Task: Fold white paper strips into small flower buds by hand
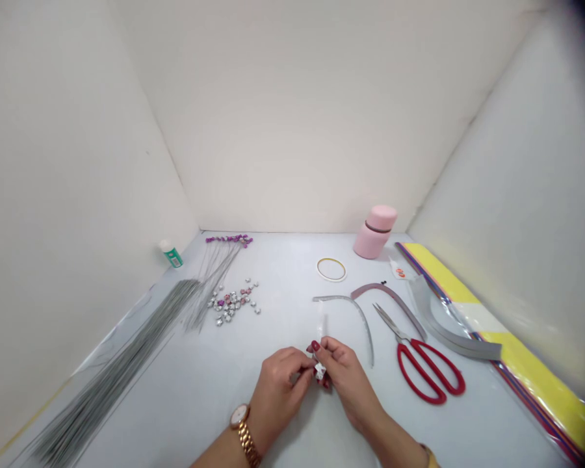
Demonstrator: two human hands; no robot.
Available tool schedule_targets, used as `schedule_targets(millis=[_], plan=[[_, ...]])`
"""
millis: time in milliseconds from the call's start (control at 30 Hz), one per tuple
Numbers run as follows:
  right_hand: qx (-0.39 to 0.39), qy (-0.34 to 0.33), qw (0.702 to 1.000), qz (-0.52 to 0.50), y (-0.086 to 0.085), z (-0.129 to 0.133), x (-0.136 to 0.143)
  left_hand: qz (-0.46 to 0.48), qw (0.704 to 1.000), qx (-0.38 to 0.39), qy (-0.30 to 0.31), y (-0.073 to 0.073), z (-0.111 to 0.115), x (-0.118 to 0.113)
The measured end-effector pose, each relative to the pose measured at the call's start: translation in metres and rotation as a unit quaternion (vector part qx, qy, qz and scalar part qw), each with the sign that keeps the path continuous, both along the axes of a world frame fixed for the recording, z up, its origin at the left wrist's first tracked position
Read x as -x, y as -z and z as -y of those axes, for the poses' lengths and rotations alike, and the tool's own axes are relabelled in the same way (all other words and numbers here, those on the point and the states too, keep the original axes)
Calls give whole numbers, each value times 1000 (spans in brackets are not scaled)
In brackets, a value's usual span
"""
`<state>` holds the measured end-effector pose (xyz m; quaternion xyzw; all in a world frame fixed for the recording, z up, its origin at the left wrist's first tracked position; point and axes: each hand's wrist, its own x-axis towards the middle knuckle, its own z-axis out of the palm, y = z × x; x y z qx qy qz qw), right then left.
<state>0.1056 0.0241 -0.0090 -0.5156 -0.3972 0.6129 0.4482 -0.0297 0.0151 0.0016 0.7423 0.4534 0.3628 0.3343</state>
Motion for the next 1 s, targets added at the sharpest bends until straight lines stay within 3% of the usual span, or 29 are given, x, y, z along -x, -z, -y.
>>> schedule_targets(millis=[133, 300, 367, 500, 700, 867, 1000], plan=[[-31, 26, 999, 10, -2, -1, -3, 4, 999, 47, 13, 0, 1, -2], [-51, 80, 995, 10, -3, -5, -9, 84, 973, 209, 50, 6, 0, -6], [-35, 46, 998, -1, -2, -5, -8, 131, 961, 243, 28, 7, -1, -6], [8, -43, 999, -15, -2, -2, -5, 150, 962, 228, -28, 4, -4, -5], [-20, -4, 1000, 8, -4, -1, -4, 159, 944, 290, 9, 5, -5, -5], [-18, 2, 999, 33, -4, -2, -5, 88, 981, 167, -32, 7, -1, -4], [-18, -8, 999, 47, -1, -2, -4, 9, 999, 44, -5, 2, 0, -1]])
